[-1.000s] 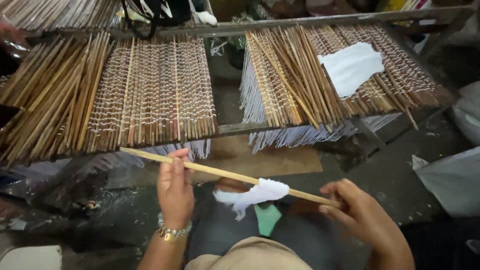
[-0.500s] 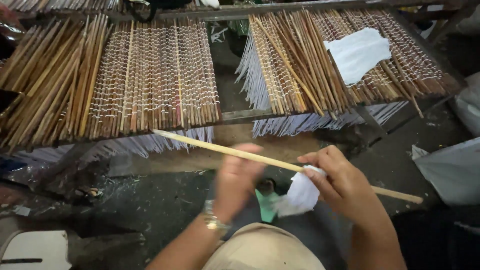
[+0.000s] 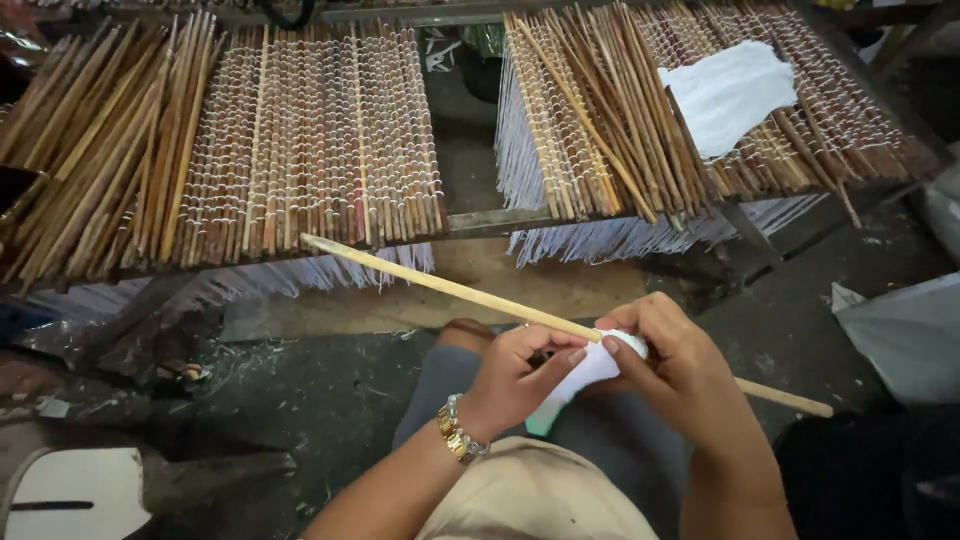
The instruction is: Wrapping white thread around a wooden stick to create a series of loops for a craft or manufacturing process.
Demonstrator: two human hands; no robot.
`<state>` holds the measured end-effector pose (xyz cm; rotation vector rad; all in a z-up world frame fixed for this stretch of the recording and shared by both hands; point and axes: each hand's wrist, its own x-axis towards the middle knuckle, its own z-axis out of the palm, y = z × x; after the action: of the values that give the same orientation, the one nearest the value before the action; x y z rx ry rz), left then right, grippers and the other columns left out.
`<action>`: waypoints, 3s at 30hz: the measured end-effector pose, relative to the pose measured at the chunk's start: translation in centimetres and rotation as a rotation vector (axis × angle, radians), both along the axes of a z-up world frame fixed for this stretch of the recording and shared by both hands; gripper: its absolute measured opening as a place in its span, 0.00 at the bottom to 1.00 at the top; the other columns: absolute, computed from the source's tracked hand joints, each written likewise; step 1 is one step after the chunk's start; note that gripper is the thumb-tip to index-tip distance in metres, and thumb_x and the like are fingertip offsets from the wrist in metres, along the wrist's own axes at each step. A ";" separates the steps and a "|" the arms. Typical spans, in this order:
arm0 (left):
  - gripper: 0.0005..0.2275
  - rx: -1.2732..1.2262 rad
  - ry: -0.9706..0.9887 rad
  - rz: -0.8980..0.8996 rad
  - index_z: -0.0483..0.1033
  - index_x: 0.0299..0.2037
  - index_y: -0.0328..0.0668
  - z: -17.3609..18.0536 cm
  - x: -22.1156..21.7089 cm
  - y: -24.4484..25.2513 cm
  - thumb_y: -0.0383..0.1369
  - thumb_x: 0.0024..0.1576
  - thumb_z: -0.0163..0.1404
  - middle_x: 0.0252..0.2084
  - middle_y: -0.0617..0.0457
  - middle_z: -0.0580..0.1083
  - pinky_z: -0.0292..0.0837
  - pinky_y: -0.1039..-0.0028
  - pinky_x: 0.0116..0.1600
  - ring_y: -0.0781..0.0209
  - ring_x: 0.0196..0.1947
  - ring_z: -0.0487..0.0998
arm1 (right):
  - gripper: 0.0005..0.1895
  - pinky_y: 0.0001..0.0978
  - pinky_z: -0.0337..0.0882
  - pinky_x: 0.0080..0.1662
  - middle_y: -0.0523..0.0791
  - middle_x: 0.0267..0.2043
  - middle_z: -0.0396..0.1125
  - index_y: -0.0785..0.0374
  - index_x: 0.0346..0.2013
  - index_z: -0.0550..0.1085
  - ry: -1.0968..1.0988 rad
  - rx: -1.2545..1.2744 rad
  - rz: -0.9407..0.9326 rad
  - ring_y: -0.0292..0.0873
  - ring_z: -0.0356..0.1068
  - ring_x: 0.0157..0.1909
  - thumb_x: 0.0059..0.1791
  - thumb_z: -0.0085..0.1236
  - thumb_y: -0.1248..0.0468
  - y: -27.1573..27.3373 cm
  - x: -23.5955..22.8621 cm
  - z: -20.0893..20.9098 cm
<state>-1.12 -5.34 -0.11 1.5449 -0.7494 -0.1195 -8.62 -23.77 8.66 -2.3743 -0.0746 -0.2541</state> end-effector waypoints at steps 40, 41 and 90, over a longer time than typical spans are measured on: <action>0.12 -0.125 0.262 -0.034 0.75 0.47 0.41 0.1 -1.0 0.0 0.38 0.59 0.55 0.33 0.55 0.79 0.74 0.80 0.33 0.70 0.30 0.80 | 0.11 0.27 0.78 0.41 0.42 0.41 0.70 0.56 0.44 0.79 -0.064 0.015 -0.137 0.37 0.75 0.42 0.51 0.55 0.57 0.3 -0.4 -2.0; 0.08 -0.089 0.123 0.009 0.78 0.43 0.43 0.1 -0.8 -0.1 0.37 0.60 0.54 0.35 0.56 0.80 0.75 0.77 0.39 0.68 0.35 0.80 | 0.11 0.29 0.73 0.43 0.41 0.39 0.71 0.57 0.41 0.79 -0.086 -0.003 -0.131 0.38 0.74 0.41 0.51 0.55 0.56 0.2 -0.3 -2.3; 0.22 -0.053 0.436 -0.093 0.70 0.60 0.39 -2.4 0.0 -1.5 0.45 0.60 0.50 0.40 0.52 0.78 0.78 0.73 0.44 0.65 0.37 0.80 | 0.21 0.33 0.66 0.37 0.39 0.37 0.68 0.53 0.40 0.82 0.096 0.074 -0.277 0.37 0.72 0.34 0.52 0.47 0.45 0.1 -0.4 -3.4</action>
<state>-1.14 -6.79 -2.53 1.3684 -0.4723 -0.4854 -9.04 -23.68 5.23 -2.3156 0.3060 -0.2687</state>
